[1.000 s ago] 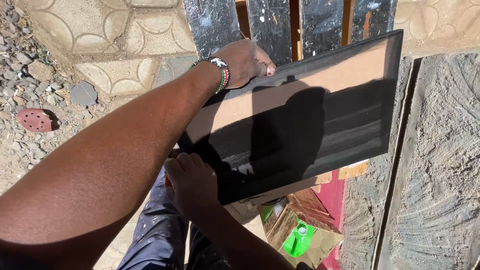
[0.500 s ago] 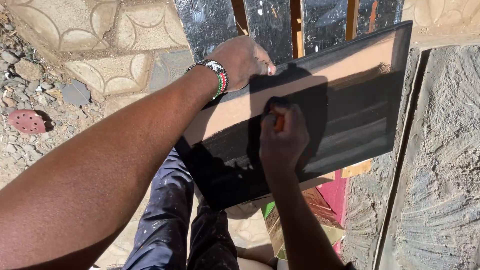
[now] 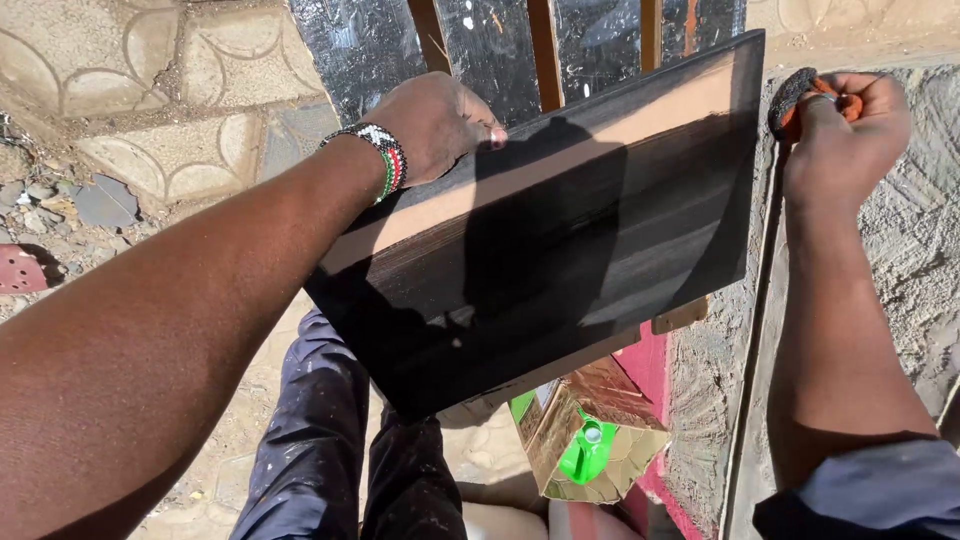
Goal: The person paints a rectangular wooden board black using a sponge. They repeatedly dip the sponge into a paint container and apply the paint to the board's edges and surface, turning the board over to cover all sides.
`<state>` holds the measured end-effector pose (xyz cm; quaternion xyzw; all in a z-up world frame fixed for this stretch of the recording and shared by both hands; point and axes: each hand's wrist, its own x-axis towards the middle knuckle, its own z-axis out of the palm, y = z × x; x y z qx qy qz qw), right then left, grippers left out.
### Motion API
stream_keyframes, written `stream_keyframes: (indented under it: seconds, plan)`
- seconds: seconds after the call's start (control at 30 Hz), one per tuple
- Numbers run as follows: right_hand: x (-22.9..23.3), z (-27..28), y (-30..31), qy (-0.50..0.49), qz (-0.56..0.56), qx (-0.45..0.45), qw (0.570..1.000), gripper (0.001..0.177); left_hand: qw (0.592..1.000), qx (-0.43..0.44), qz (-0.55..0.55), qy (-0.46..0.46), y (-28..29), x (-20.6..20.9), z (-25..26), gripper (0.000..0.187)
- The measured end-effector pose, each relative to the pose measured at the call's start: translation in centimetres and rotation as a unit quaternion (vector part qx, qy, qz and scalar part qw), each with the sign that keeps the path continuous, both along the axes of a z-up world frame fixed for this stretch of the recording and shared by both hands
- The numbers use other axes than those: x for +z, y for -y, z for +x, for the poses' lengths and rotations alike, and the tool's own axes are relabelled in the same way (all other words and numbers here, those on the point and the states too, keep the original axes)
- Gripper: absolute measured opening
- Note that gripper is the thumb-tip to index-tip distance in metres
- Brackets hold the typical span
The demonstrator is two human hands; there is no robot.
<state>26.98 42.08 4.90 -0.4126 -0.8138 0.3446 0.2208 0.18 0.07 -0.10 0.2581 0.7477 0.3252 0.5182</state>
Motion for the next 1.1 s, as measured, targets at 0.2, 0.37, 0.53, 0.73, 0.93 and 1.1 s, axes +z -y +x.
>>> stream_keyframes:
  seconds: [0.2,0.37,0.53,0.73,0.93,1.1]
  plan:
    - [0.4,-4.9,34.2,0.077,0.053,0.034,0.995,0.019,0.998,0.016,0.047,-0.026,-0.2,-2.0,0.7,0.030]
    - [-2.7,-2.5,65.9,0.274,-0.051,0.341,0.898,0.016,0.999,0.014,0.022,-0.026,-0.1,-1.0,0.7,0.032]
    - [2.8,-0.3,61.8,0.027,-0.278,0.319,0.905,0.022,0.999,0.020,0.027,-0.012,0.3,0.9,0.5,0.030]
    - [-3.4,18.9,51.6,0.102,-0.828,0.113,0.539,0.026,0.997,0.056,0.023,-0.048,3.9,1.7,0.3,0.035]
    - [-13.7,39.6,47.3,0.141,-0.778,-0.063,0.609,0.029,0.855,-0.205,0.183,-0.439,2.3,-6.0,7.9,0.015]
    - [-29.7,47.5,44.8,0.148,-0.402,-0.280,0.859,0.027,0.951,-0.130,0.207,0.188,11.3,6.0,40.4,0.016]
